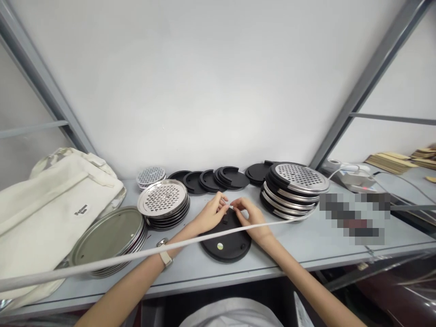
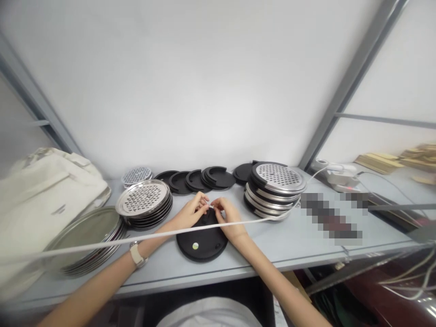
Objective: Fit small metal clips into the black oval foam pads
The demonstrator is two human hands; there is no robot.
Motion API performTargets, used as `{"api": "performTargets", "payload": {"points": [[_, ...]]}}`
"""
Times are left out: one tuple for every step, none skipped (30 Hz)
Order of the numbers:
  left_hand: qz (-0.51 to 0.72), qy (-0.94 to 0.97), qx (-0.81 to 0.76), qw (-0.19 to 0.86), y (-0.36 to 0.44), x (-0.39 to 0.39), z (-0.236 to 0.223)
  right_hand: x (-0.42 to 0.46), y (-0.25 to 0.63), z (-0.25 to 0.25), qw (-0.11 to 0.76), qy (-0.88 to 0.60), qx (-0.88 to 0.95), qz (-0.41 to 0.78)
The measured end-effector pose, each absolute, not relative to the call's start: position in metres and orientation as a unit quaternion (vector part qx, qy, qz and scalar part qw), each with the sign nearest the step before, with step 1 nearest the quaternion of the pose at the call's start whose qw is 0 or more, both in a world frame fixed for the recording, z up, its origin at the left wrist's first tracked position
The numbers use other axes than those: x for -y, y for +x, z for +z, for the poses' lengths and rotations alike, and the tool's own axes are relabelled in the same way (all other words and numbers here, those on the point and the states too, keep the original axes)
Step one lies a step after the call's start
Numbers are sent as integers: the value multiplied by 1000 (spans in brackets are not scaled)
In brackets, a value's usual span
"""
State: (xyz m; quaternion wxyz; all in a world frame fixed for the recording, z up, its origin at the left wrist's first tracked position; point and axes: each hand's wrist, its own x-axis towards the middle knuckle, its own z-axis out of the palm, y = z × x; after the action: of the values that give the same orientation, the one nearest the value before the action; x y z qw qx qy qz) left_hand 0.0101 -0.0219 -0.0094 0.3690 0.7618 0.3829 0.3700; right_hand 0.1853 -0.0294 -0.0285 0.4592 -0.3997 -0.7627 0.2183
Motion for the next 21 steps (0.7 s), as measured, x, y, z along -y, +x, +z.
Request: {"api": "performTargets", "payload": {"points": [[387, 759, -380, 360, 9, 19, -11, 26, 184, -25, 459, -394, 769, 208], [396, 763, -377, 345, 8, 16, -13, 24, 182, -22, 456, -389, 774, 203], [402, 768, -375, 327, 8, 14, -15, 23, 181, -20, 455, -386, 777, 201], [405, 775, -374, 308, 7, 12, -16, 22, 180, -19, 454, -384, 778, 202], [405, 782, -374, 291, 6, 11, -17, 23, 179, -18, 452, -383, 779, 205], [403, 787, -377, 276, 6, 11, -17, 24, 179, -18, 450, -383, 779, 208], [398, 792, -379, 265, 6, 11, -17, 25, 179, -19, 448, -384, 780, 211], [393, 796, -381, 257, 6, 11, -17, 26, 180, -19, 446, -385, 779, 213], [388, 801, -381, 250, 6, 12, -17, 28, 180, -20, 444, -387, 778, 216], [383, 806, -381, 244, 6, 13, -16, 29, 181, -20, 443, -390, 777, 218], [378, 810, -380, 238, 6, 13, -15, 30, 182, -20, 443, -392, 776, 219], [375, 813, -380, 232, 6, 14, -15, 31, 182, -20, 445, -394, 774, 219], [373, 815, -381, 228, 6, 15, -14, 31, 183, -20, 447, -396, 772, 217], [370, 817, -381, 225, 6, 16, -13, 31, 183, -20, 449, -399, 771, 213], [368, 817, -382, 224, 6, 16, -13, 32, 183, -20, 451, -402, 769, 209], [367, 817, -383, 225, 6, 16, -13, 32, 183, -21, 452, -406, 767, 205], [367, 818, -382, 225, 6, 16, -13, 31, 184, -21, 451, -409, 767, 203], [369, 818, -380, 224, 6, 16, -13, 31, 184, -21, 449, -412, 767, 201], [370, 819, -379, 222, 5, 16, -13, 31, 185, -22, 446, -416, 767, 201], [371, 820, -378, 219, 5, 16, -13, 31, 185, -22, 443, -419, 767, 201], [371, 821, -376, 215, 5, 15, -14, 31, 185, -23, 439, -421, 767, 202]]}}
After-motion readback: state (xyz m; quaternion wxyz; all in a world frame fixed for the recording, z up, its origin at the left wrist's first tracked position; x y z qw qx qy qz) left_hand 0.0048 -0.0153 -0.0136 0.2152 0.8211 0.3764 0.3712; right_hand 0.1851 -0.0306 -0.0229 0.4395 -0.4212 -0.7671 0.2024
